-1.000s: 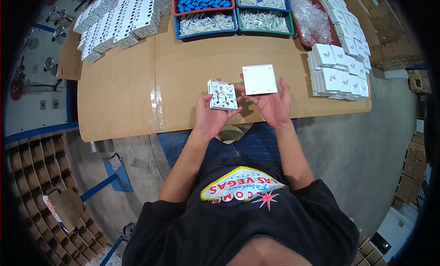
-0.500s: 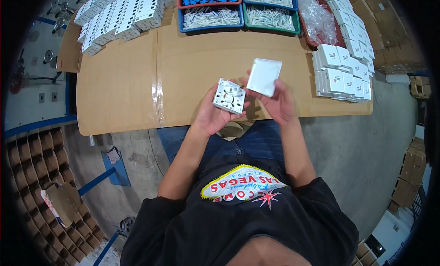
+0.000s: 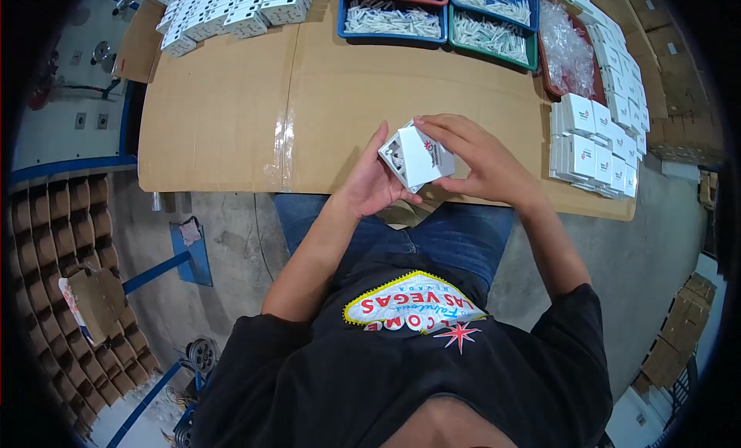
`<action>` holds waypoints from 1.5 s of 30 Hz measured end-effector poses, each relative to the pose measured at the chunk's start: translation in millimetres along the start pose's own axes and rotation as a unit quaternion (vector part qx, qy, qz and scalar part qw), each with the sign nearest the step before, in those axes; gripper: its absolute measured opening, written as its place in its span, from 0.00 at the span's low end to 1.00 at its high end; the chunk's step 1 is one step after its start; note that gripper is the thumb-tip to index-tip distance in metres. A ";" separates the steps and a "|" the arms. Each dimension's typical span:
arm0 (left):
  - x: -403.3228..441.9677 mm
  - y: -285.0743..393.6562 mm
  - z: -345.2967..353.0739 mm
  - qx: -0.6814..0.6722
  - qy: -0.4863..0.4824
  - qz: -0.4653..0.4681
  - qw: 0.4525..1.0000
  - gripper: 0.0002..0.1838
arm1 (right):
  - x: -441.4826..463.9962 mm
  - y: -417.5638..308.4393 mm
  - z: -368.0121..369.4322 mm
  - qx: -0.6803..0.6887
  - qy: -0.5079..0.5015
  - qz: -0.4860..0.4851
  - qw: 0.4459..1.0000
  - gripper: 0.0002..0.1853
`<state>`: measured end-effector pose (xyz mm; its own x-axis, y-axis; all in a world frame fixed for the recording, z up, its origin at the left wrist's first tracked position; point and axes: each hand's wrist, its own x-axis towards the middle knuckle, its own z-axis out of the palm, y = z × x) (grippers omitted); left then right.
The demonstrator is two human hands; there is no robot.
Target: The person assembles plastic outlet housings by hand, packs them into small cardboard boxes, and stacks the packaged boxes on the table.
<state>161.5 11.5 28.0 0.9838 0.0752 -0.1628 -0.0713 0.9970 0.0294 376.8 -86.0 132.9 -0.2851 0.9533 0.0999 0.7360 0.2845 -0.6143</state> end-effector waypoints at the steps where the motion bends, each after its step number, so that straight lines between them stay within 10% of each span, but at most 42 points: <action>1: -2.4 -0.7 1.7 0.003 -0.007 0.009 1.000 0.37 | 0.2 -1.9 2.5 0.003 0.006 0.002 1.000 0.44; 9: -12.6 3.7 3.1 0.031 -0.006 0.030 0.999 0.45 | -3.8 -3.7 22.0 0.050 0.081 0.047 0.994 0.44; 11: -10.6 5.0 29.0 0.197 0.163 0.057 0.965 0.49 | -7.7 0.4 25.9 0.017 0.082 0.054 0.995 0.41; 17: 4.3 -6.8 33.8 0.218 0.255 0.104 0.936 0.49 | -11.5 -9.8 42.2 0.087 0.115 0.078 0.986 0.41; 45: 0.1 -12.0 17.3 0.227 0.259 0.078 0.936 0.38 | -6.9 -4.6 62.8 0.104 0.086 0.036 0.990 0.40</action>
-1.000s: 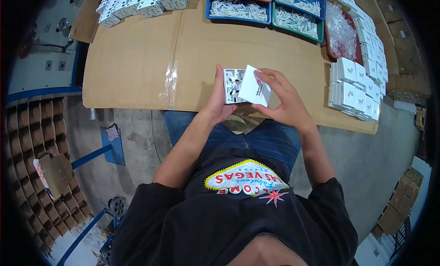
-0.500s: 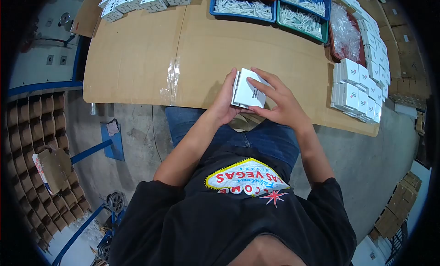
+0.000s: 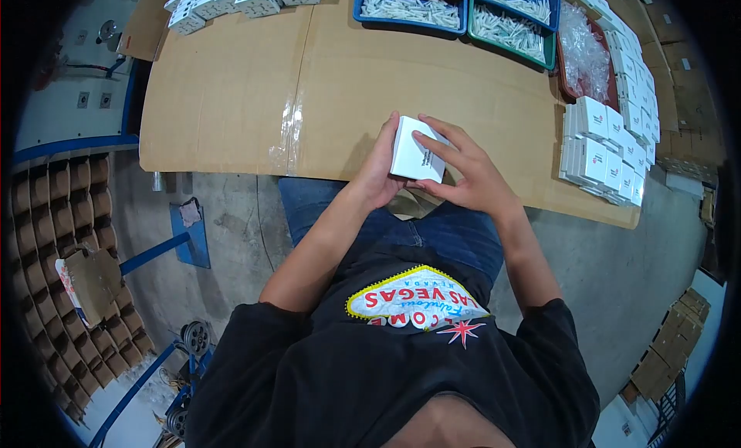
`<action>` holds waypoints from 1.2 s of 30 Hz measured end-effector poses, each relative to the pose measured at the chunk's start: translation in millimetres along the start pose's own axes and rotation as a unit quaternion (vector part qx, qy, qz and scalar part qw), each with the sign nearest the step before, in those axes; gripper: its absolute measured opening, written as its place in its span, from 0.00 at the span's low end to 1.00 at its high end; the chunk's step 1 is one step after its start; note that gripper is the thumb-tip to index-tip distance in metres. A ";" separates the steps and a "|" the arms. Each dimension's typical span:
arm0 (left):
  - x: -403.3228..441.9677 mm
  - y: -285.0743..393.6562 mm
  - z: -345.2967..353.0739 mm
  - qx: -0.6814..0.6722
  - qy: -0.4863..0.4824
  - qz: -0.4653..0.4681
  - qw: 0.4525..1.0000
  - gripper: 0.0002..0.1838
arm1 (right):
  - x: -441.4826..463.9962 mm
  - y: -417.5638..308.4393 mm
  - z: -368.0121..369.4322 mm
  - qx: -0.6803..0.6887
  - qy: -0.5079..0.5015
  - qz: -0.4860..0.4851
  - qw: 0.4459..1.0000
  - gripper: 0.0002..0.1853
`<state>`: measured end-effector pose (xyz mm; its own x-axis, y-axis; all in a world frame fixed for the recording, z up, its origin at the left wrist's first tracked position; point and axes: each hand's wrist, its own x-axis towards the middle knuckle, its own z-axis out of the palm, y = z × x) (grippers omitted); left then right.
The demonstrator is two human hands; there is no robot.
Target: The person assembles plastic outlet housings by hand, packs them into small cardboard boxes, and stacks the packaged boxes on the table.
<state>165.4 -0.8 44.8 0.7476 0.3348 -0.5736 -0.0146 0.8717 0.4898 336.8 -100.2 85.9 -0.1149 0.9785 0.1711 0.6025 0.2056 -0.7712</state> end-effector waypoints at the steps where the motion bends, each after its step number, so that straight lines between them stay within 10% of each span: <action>1: -0.8 -0.2 -0.1 0.000 0.000 0.000 1.000 0.38 | 0.0 -0.2 -0.2 0.002 -0.004 0.003 1.000 0.40; 15: -21.5 -10.6 -11.6 0.115 -0.026 0.021 0.993 0.22 | -1.7 5.6 -2.1 0.055 -0.035 0.024 0.998 0.37; 20: -12.5 -25.6 -0.3 0.160 -0.045 0.051 0.985 0.19 | 15.1 6.9 12.5 0.179 0.140 0.198 0.954 0.13; 36: -2.9 -41.5 1.9 0.261 -0.035 0.112 0.958 0.12 | 20.8 19.1 26.6 0.000 0.284 0.077 0.956 0.16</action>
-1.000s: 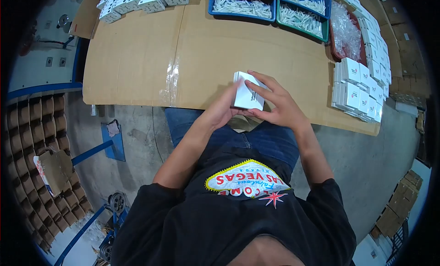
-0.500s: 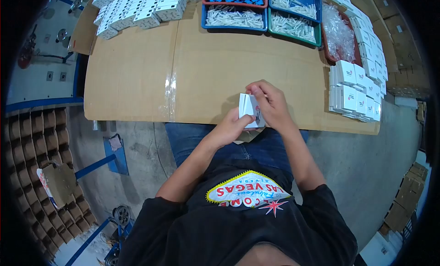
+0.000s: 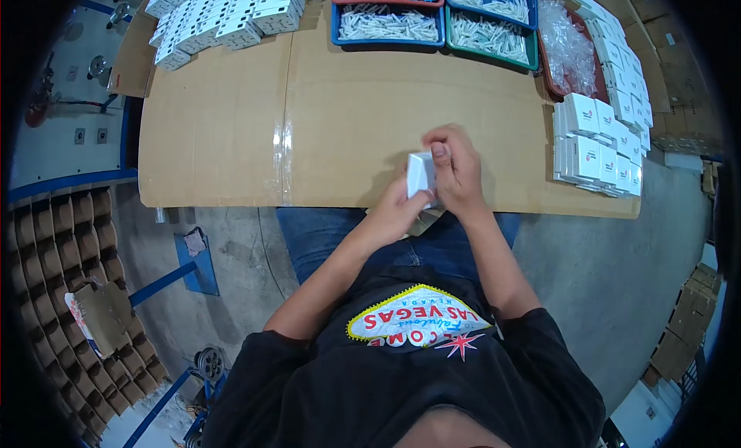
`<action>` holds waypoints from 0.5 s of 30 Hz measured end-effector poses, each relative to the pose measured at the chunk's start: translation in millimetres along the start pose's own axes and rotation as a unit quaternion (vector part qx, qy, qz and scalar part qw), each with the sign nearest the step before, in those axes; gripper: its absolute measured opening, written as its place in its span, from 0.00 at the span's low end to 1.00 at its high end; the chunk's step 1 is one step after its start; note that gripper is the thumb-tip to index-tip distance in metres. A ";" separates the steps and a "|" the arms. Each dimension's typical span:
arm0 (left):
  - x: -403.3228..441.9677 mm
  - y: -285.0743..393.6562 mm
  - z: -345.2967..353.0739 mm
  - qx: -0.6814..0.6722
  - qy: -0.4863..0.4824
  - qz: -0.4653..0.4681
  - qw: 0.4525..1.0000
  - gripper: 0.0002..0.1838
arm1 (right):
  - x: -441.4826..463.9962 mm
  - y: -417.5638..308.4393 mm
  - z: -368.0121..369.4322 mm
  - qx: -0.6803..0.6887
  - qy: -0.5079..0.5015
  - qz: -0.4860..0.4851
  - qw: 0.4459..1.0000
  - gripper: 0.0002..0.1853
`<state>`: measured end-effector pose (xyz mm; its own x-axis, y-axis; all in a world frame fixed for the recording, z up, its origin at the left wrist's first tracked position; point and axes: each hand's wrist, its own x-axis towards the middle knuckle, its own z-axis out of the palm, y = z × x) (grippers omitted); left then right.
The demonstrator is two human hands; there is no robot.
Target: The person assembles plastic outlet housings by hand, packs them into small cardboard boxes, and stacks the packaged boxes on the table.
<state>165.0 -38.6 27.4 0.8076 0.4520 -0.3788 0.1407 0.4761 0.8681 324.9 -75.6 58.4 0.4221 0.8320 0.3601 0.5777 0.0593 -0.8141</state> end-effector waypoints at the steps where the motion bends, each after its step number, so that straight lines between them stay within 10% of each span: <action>1: 2.4 -1.0 2.4 -0.046 0.068 0.036 0.996 0.13 | 3.6 -1.4 -2.0 -0.032 0.058 -0.050 0.997 0.15; 5: 7.4 24.0 -8.5 -0.184 0.140 0.143 0.962 0.19 | -15.7 3.1 -13.5 0.278 -0.032 0.262 0.924 0.18; 15: 4.3 54.7 -27.3 -0.063 0.072 0.217 0.972 0.30 | -21.6 -6.5 -36.8 0.335 -0.078 0.210 0.915 0.17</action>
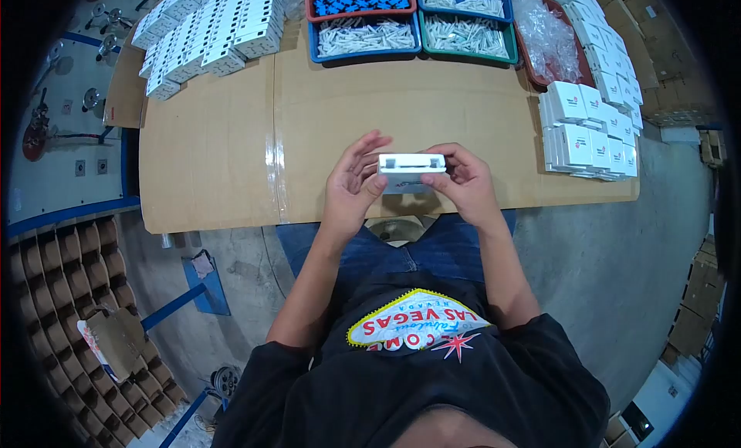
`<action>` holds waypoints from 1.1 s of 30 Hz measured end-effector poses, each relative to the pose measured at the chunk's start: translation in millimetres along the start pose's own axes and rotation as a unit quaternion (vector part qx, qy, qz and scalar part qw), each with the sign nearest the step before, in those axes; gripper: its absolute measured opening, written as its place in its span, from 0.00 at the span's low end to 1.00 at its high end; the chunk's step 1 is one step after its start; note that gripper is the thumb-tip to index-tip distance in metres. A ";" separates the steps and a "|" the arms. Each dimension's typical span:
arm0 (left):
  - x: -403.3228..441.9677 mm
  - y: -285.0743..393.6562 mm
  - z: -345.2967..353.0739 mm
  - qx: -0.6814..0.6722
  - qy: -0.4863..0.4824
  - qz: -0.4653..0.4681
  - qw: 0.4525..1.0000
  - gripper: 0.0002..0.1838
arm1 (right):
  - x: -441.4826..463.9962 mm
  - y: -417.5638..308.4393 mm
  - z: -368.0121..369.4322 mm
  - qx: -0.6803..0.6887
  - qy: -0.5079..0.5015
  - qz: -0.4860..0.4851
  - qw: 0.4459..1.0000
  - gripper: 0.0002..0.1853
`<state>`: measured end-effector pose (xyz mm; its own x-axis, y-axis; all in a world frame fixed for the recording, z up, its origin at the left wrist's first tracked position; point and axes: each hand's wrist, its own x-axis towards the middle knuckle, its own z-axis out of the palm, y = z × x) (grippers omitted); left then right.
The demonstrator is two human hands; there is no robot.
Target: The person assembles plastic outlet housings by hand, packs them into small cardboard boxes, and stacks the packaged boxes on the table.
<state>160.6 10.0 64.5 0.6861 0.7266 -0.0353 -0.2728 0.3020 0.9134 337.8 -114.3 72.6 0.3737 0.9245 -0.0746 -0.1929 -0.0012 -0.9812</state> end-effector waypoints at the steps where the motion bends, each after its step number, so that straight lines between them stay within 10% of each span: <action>1: -1.1 2.3 -1.4 0.017 -0.050 0.005 0.999 0.28 | -0.5 0.4 2.6 0.001 -0.002 0.001 1.000 0.17; 23: -10.1 -4.8 4.1 0.134 0.005 -0.009 0.991 0.11 | -12.7 22.5 13.4 0.025 0.059 0.016 0.998 0.14; 27: -5.2 -25.7 -12.0 0.150 -0.041 -0.147 0.977 0.11 | -15.7 24.2 1.8 -0.076 -0.051 0.084 0.992 0.32; 31: -12.2 -57.7 -12.9 0.119 -0.073 -0.145 0.980 0.18 | -29.4 4.7 -4.6 -0.303 -0.186 -0.115 0.928 0.56; 33: -12.1 -44.0 3.2 0.138 -0.070 -0.227 0.961 0.24 | -36.4 5.2 -10.8 -0.214 -0.232 0.063 0.947 0.57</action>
<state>166.4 -14.1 26.0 0.7811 0.4629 -0.4191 0.2530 0.3790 0.8901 333.0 -152.0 68.2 -0.0863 0.9747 -0.2061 0.2127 -0.1841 -0.9596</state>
